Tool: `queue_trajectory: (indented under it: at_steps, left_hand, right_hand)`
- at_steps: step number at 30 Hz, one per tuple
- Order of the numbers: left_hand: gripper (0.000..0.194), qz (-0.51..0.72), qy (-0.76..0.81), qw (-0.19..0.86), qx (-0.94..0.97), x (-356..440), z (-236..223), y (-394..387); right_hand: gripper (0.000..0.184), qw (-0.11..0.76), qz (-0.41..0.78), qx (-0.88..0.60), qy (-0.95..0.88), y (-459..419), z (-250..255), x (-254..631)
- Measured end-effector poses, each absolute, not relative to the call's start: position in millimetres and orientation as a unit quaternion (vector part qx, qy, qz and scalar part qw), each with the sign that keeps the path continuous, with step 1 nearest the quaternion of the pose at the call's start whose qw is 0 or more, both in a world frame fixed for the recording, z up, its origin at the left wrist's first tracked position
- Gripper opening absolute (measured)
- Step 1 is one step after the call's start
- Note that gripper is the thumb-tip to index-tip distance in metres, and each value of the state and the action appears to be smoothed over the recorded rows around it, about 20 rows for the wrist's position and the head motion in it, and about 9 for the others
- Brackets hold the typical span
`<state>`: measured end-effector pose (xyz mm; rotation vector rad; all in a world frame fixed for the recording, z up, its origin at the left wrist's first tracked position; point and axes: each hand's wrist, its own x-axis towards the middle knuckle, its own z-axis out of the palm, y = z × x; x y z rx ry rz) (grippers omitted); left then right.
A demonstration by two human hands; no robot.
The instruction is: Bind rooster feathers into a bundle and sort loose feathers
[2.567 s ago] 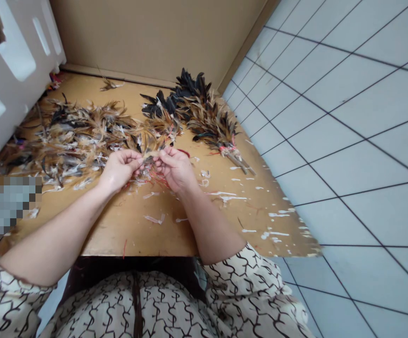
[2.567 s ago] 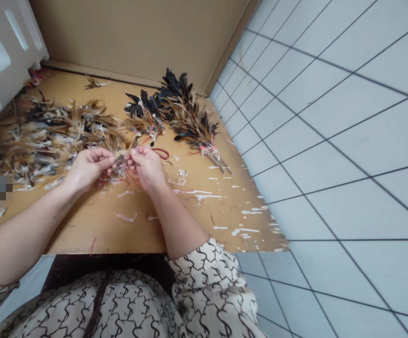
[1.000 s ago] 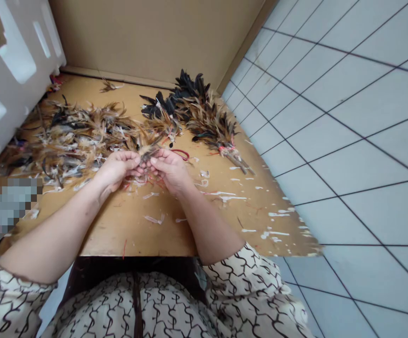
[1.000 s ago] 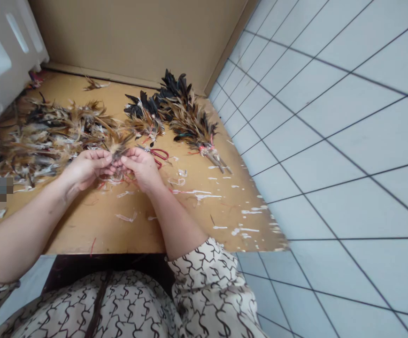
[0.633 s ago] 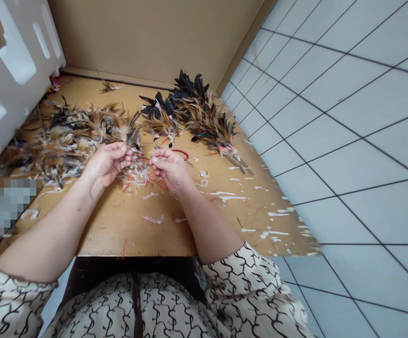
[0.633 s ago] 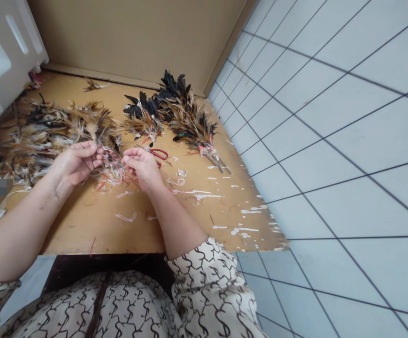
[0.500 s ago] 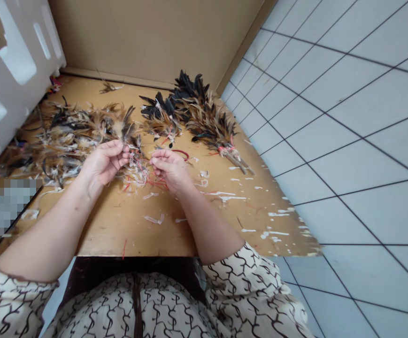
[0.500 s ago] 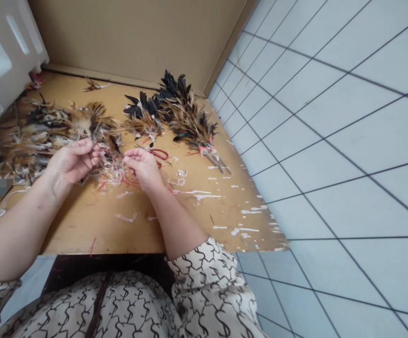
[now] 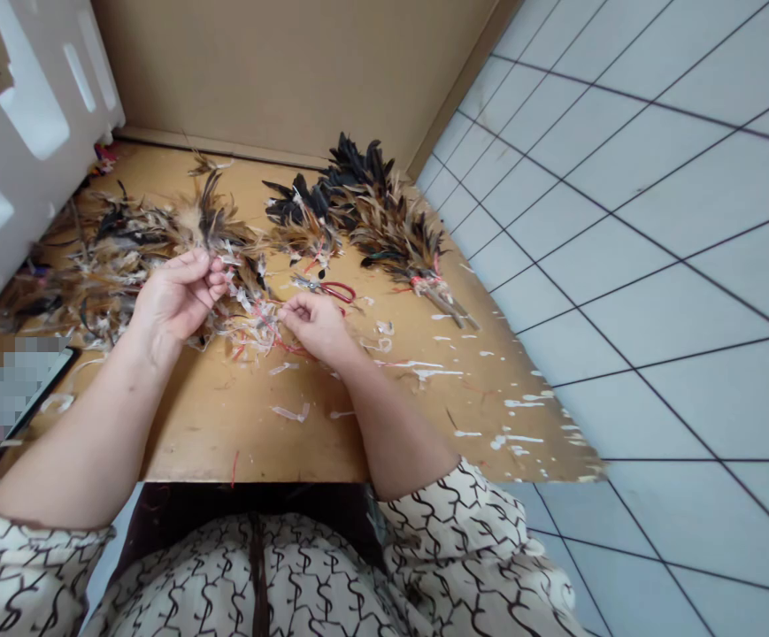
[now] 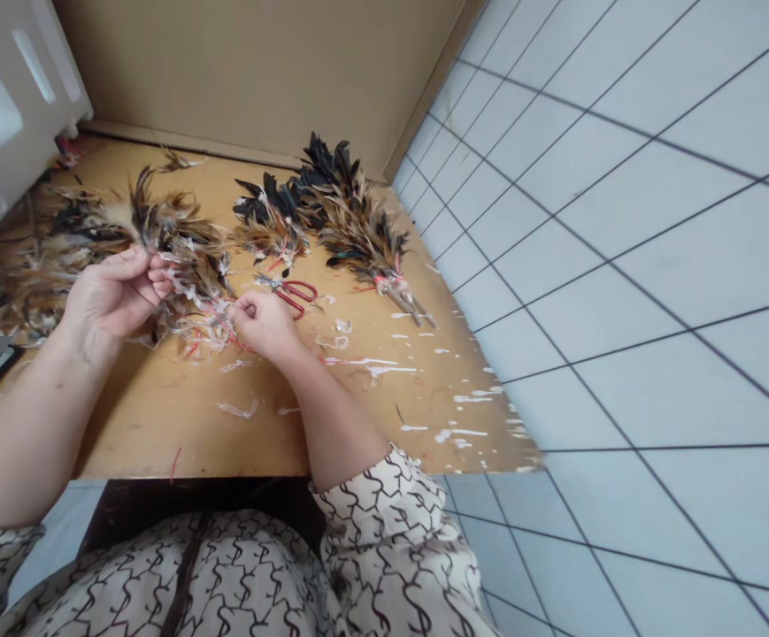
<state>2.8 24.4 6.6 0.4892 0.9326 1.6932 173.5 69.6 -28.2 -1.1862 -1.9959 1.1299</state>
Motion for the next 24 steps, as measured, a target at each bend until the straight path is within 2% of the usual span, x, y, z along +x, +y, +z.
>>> queue_trajectory:
  at_steps: [2,7,10,13,17,21,24]
  left_hand:
    - [0.023,0.713,0.396,0.54,0.207,2.0,6.3,24.4]
    - [0.023,0.716,0.401,0.531,0.211,-0.4,6.0,24.5]
    - [0.022,0.712,0.409,0.526,0.221,-0.8,5.8,24.8]
    - [0.021,0.707,0.417,0.523,0.231,0.2,5.5,24.9]
    - [0.02,0.701,0.426,0.524,0.23,2.0,4.3,25.3]
    - [0.018,0.683,0.45,0.519,0.248,2.5,1.0,26.4]
    - [0.017,0.653,0.471,0.521,0.283,3.2,-1.0,26.8]
  right_hand:
    - [0.005,0.274,0.399,-0.454,-0.748,72.8,-30.9,174.2]
    - [0.011,0.273,0.36,-0.467,-0.76,76.9,-29.6,178.6]
    - [0.003,0.203,0.376,-0.461,-0.778,74.7,-23.0,183.5]
    - [0.012,0.119,0.389,-0.429,-0.807,69.9,-16.6,186.8]
    - [0.013,0.074,0.318,-0.412,-0.85,66.5,-18.0,185.7]
    - [0.015,0.092,0.303,-0.394,-0.862,70.1,-26.2,182.5]
    - [0.013,0.156,0.383,-0.403,-0.817,73.7,-27.0,181.9]
